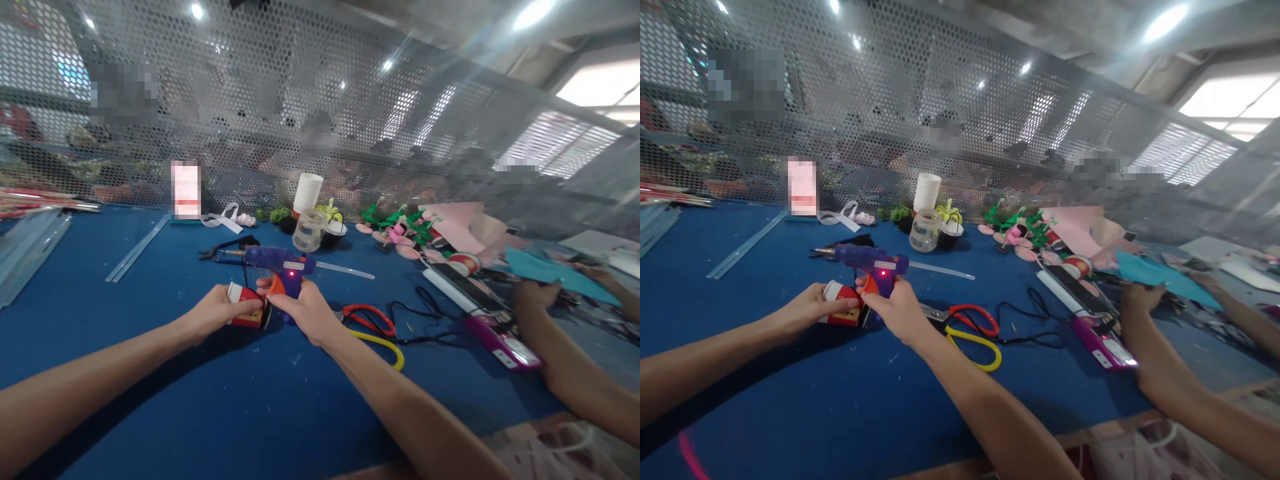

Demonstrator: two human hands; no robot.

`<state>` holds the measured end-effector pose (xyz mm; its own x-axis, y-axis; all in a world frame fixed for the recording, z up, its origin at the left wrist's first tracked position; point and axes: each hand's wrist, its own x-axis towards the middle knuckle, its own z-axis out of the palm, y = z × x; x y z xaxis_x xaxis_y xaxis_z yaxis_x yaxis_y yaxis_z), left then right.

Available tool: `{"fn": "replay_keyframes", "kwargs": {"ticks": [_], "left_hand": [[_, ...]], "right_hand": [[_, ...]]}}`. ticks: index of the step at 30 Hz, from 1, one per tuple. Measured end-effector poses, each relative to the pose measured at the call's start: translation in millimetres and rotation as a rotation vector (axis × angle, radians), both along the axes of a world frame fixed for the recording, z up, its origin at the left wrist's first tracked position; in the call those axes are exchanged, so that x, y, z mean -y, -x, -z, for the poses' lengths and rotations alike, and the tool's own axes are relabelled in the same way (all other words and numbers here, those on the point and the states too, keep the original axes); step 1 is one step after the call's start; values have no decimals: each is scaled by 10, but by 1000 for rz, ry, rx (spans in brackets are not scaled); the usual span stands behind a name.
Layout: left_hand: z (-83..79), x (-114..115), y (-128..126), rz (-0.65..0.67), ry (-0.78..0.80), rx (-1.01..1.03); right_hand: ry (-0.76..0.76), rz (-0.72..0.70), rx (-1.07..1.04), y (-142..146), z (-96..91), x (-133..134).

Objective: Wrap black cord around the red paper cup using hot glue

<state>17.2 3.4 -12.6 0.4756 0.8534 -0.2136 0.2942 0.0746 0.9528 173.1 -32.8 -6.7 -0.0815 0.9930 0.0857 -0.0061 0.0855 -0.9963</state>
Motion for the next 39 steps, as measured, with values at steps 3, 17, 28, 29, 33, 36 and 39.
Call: {"fn": "replay_keyframes", "kwargs": {"ticks": [3, 17, 28, 29, 33, 36, 39], "left_hand": [[-19, -15, -14, 11, -15, -22], [-9, -94, 67, -72, -123, -117], [-100, -175, 160, -61, -27, -181], [-100, -174, 157, -67, -13, -176], [-98, -163, 138, -82, 28, -134], [-102, -155, 131, -103, 19, -127], [-110, -151, 130, -110, 27, -120]], "right_hand": [[4, -1, -6, -8, -41, 6], [96, -69, 20, -254, -258, 9], [100, -38, 509, -365, -123, 216], [97, -29, 553, -353, -136, 236], [31, 14, 699, -293, -183, 281], [-2, 16, 793, -264, -181, 288], [-36, 14, 866, -260, -171, 290]]}}
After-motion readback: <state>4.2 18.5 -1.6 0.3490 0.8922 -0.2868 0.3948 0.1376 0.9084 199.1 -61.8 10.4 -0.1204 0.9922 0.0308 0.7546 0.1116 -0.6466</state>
